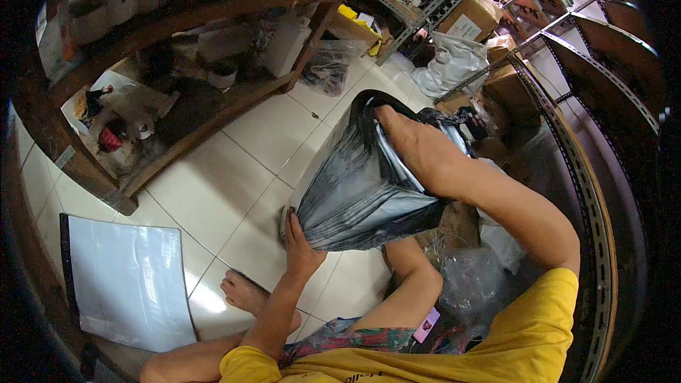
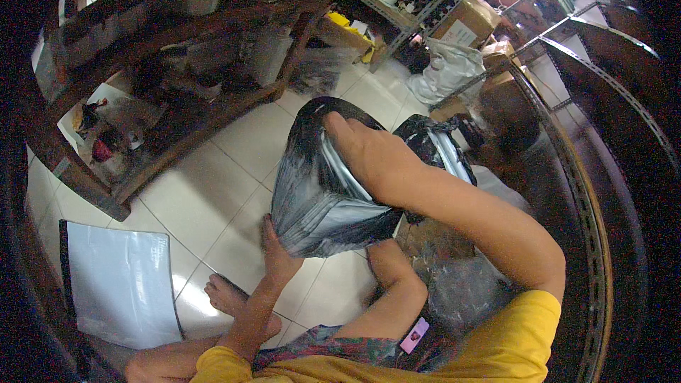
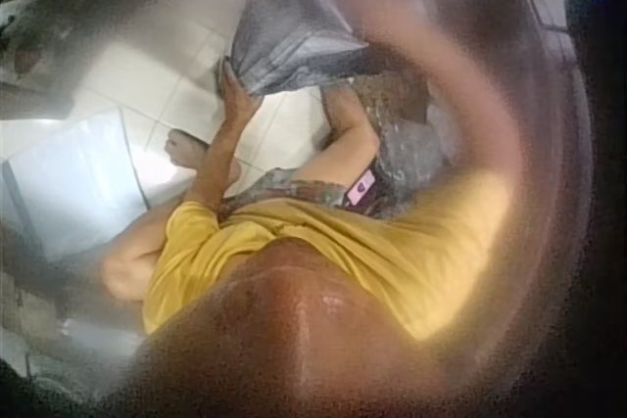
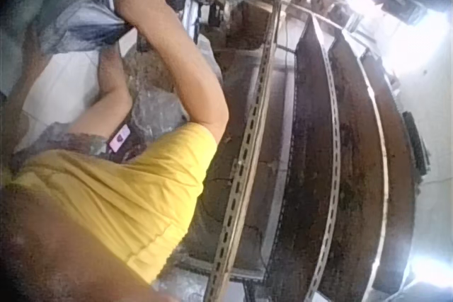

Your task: The person sits on the floor and repeatedly folds white poly mailers in half, smoothing them flat with both hands. They handle the mailers one at a time, stacking the folded items on the floor.

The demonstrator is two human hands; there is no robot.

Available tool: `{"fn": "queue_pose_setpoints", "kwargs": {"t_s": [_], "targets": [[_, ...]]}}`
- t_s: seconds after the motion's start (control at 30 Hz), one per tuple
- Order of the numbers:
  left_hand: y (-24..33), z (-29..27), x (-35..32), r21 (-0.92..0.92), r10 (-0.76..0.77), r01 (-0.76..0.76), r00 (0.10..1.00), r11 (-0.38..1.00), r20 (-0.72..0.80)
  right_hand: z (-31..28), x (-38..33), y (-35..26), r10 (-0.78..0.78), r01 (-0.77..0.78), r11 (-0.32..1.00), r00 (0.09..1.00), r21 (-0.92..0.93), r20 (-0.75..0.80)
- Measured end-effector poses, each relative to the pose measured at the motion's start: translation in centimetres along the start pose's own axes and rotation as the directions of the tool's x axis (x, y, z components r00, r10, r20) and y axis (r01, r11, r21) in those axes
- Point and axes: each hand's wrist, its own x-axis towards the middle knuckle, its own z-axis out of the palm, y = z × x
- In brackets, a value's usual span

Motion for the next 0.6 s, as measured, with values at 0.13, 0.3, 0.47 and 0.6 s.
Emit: {"fn": "queue_pose_setpoints", "kwargs": {"t_s": [0.13, 0.3, 0.47, 0.6], "targets": [[0.4, -0.6, 0.4, -0.035, 0.015, -0.015, 1.000, 0.999, 0.006, 0.7, 1.2, 1.7, -0.362, 0.352, 0.932, 0.917, -0.088, -0.168], [0.0, -0.9, 0.6, -0.052, -0.086, 0.090, 0.993, 0.995, 0.081, -1.4, 1.5, -0.3, -0.307, 0.303, 0.951, 0.949, 0.062, 0.073], [0.4, -0.6, 0.2, -0.025, -0.032, 0.033, 0.998, 0.999, 0.055, -1.4, 0.9, 0.9, -0.467, 0.460, 0.881, 0.882, 0.108, 0.058], [0.3, -0.7, 0.4, -0.042, -0.067, 0.072, 0.993, 0.997, 0.098, -2.0, 1.4, 1.0, -0.549, 0.540, 0.825, 0.836, 0.169, 0.007]]}}
